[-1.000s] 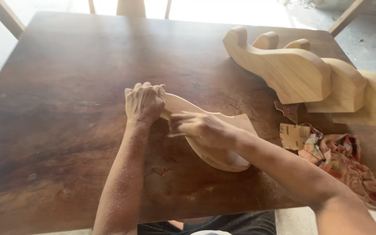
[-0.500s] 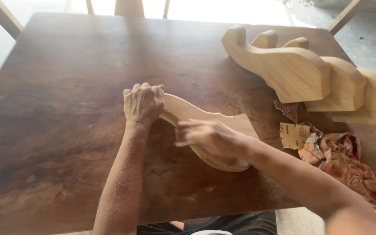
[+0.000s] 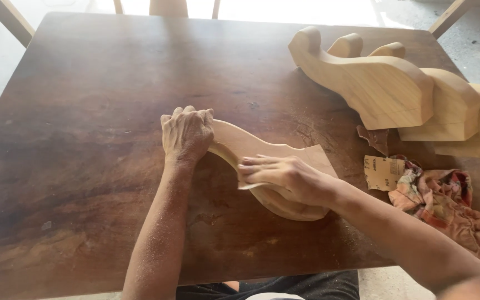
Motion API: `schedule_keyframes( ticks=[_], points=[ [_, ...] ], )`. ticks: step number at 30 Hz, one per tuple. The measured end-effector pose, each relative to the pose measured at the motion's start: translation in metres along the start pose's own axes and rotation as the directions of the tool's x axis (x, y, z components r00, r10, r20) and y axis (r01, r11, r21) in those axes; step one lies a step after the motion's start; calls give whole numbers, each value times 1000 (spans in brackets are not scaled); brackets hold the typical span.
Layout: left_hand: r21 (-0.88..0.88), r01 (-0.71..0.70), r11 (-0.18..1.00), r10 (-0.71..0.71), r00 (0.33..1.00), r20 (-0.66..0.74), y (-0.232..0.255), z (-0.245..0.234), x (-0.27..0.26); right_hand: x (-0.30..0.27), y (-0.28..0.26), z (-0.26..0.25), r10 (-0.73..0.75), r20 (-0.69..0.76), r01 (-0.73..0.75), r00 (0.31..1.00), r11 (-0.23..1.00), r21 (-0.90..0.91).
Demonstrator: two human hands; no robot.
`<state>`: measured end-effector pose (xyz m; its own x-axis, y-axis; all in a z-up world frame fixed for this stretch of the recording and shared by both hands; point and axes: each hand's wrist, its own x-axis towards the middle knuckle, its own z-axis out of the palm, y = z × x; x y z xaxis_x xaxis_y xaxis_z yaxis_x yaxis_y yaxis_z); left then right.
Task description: Sanding a wooden furniture part manually using sandpaper.
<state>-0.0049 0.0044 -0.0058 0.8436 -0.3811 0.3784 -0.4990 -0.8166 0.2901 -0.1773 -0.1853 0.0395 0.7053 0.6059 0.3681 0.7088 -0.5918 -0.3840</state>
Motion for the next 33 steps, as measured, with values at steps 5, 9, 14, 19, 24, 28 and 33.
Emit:
schedule_keyframes(
  ticks=[5,9,14,19,24,28,33],
  points=[
    [-3,-6,1000,6,1000,8,4,1,7,36,27,5,2,-10,-2,1000,998,59],
    [53,-78,996,83,991,-109,-1,11,5,40,15,7,-29,0,29,1000,998,55],
    [30,-43,999,43,999,-1,-3,12,2,-60,-44,0,25,166,-17,986,999,-49],
    [36,-34,999,33,998,45,-1,10,8,-92,-50,1,35,77,-15,996,968,-249],
    [51,-41,998,39,998,49,-6,12,9,-55,-44,5,-22,96,41,995,981,-192],
    [23,-93,995,94,995,-40,-10,12,-3,-113,-56,-6,-43,65,56,997,975,-216],
    [15,-74,997,74,997,6,-3,8,4,-98,-47,15,-22,-13,17,1000,943,-332]
  ],
)
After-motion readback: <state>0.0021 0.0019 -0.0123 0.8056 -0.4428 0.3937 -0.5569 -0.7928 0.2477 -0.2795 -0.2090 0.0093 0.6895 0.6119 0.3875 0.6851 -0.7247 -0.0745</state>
